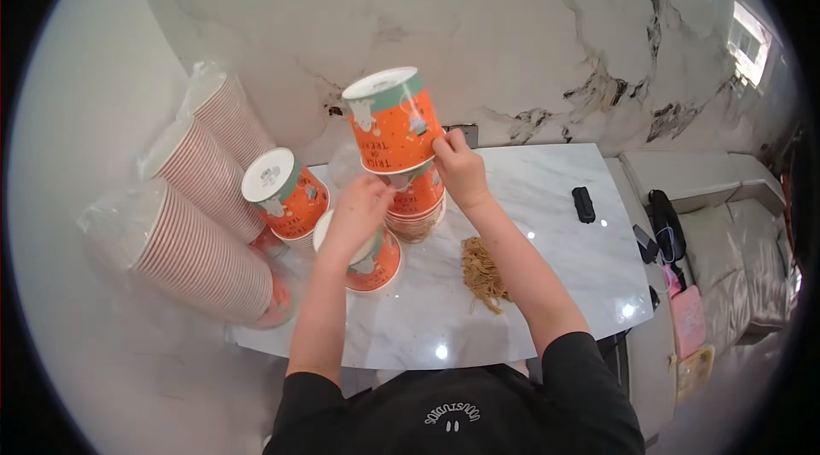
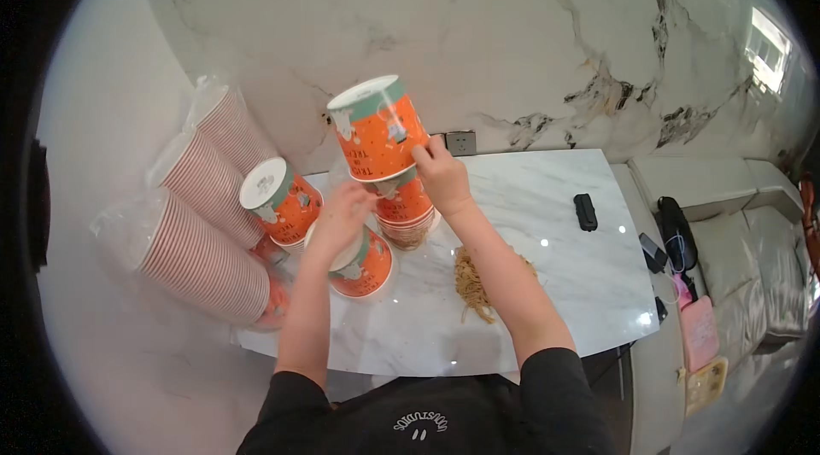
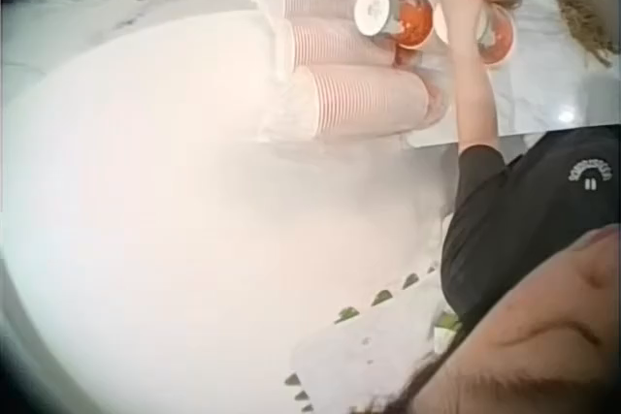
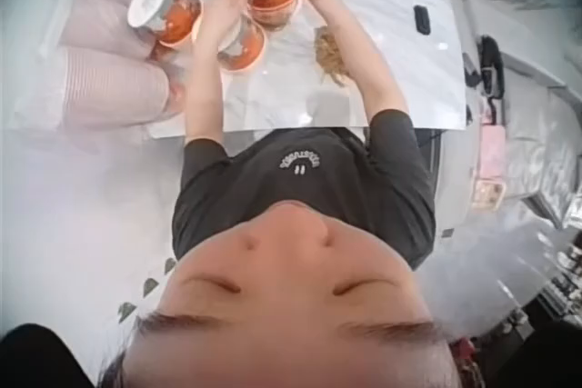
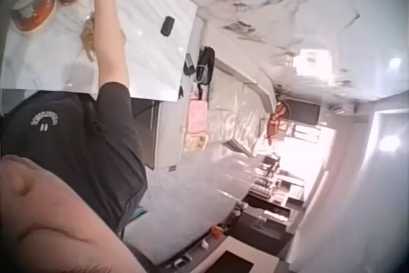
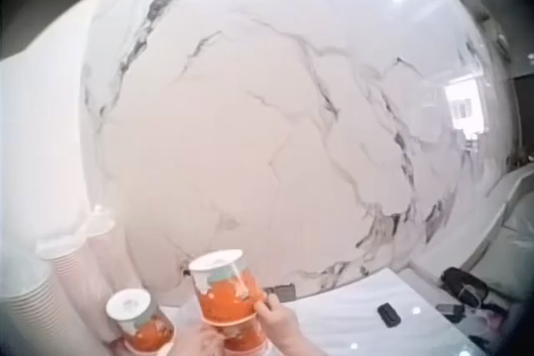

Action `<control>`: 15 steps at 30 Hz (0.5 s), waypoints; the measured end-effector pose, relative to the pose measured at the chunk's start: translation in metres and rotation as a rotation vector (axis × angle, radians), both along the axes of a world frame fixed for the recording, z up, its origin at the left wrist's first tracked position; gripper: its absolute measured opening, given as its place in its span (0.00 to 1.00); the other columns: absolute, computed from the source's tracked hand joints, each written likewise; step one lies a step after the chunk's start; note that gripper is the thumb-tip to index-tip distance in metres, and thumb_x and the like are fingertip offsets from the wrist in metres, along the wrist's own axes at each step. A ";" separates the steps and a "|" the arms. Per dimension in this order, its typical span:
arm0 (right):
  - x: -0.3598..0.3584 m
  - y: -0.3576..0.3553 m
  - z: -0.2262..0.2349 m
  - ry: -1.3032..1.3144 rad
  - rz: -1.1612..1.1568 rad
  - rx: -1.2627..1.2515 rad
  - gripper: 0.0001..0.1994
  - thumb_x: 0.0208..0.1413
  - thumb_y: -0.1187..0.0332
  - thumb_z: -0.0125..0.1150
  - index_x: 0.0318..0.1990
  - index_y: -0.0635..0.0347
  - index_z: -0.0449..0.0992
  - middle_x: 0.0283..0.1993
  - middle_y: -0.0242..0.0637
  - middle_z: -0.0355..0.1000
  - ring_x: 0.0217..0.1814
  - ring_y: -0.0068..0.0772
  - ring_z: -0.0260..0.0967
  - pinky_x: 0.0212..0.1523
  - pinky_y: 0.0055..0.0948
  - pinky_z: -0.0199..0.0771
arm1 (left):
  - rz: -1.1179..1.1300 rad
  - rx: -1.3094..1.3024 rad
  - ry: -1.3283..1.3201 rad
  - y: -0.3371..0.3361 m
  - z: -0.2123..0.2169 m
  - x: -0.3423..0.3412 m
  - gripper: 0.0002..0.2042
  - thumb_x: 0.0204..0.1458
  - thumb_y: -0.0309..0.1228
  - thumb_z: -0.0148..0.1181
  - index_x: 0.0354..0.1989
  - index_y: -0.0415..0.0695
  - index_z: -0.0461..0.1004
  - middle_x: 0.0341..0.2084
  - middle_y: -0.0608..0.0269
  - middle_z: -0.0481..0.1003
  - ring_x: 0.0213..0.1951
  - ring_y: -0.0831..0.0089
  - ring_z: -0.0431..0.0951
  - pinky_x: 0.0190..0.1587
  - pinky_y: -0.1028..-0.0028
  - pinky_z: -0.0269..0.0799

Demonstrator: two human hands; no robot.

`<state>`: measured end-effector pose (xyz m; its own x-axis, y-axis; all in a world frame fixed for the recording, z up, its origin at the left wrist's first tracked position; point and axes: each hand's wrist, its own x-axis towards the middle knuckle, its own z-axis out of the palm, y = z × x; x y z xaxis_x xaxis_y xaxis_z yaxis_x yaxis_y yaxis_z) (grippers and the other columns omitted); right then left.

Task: Portioning dry noodles into printed paper cups at a workstation.

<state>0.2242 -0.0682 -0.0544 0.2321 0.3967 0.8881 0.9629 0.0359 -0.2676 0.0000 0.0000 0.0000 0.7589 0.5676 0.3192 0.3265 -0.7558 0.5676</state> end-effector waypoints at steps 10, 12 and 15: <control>-0.022 -0.035 -0.062 0.222 -0.099 -0.498 0.09 0.54 0.76 0.57 0.43 0.56 0.72 0.44 0.40 0.69 0.42 0.48 0.75 0.38 0.44 0.78 | 0.044 0.132 -0.034 -0.065 -0.034 -0.041 0.35 0.48 0.39 0.74 0.66 0.44 0.69 0.69 0.45 0.63 0.72 0.46 0.58 0.71 0.47 0.55; -0.040 -0.059 -0.078 0.231 -0.030 -0.435 0.11 0.54 0.76 0.59 0.45 0.56 0.74 0.47 0.41 0.70 0.45 0.49 0.74 0.40 0.45 0.77 | 0.296 0.251 -0.151 -0.066 -0.048 -0.061 0.38 0.44 0.38 0.77 0.66 0.45 0.69 0.71 0.45 0.59 0.73 0.43 0.56 0.70 0.48 0.56; -0.095 -0.083 -0.093 0.298 0.269 -0.434 0.15 0.52 0.74 0.64 0.47 0.59 0.73 0.49 0.42 0.69 0.53 0.50 0.70 0.49 0.44 0.76 | 0.533 0.204 -0.112 -0.056 -0.066 -0.084 0.50 0.36 0.41 0.82 0.70 0.44 0.62 0.71 0.40 0.55 0.72 0.42 0.55 0.71 0.51 0.57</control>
